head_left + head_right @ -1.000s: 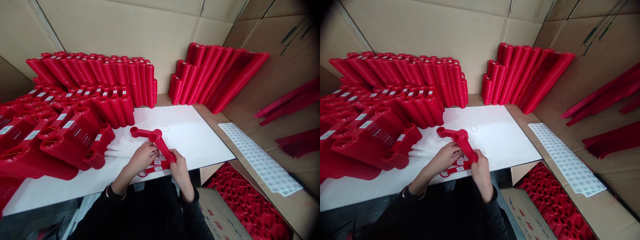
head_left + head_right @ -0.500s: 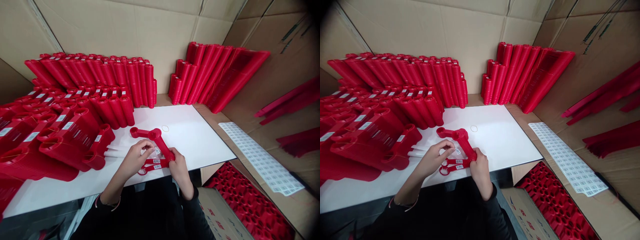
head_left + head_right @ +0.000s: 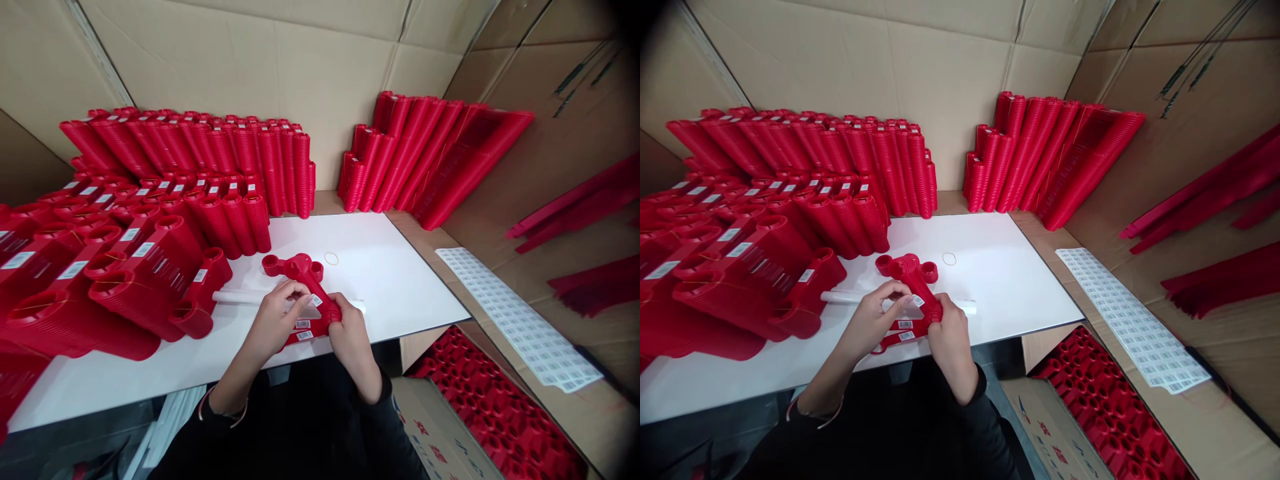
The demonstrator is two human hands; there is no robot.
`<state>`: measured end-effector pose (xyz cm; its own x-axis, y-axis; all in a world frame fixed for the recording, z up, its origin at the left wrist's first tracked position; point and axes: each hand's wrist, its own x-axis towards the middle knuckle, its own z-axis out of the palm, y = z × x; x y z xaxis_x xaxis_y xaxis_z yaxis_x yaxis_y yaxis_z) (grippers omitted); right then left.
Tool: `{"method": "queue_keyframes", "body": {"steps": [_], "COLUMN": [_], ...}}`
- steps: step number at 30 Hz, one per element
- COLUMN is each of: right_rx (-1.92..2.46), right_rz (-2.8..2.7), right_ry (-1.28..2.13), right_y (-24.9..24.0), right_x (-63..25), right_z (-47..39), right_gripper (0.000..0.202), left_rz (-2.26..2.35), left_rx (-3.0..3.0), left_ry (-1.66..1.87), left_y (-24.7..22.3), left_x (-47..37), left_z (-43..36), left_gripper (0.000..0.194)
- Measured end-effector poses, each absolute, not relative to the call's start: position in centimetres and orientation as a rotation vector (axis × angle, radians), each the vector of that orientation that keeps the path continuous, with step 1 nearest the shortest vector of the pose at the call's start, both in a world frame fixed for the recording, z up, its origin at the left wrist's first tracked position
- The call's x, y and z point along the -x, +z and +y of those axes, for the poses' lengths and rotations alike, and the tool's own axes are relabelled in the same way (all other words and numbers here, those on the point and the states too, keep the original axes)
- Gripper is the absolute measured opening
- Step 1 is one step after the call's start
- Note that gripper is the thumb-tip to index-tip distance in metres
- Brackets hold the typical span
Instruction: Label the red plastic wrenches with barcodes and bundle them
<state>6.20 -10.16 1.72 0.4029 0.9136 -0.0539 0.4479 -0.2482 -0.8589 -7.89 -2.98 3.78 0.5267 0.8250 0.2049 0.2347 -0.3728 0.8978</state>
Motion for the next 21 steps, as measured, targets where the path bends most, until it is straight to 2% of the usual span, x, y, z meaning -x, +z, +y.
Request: {"method": "queue_keyframes", "body": {"steps": [21], "right_rx": [1.847], "right_rz": [-1.183], "right_ry": [0.729], "right_y": [2.25], "right_x": [-5.63], "right_z": [-10.57], "right_gripper": [0.042], "left_rz": [0.892], "left_rx": [-1.975], "left_ry": [0.911], "left_y": [3.60], "left_x": [7.98], "left_z": [-3.31], "left_gripper": [0.013]}}
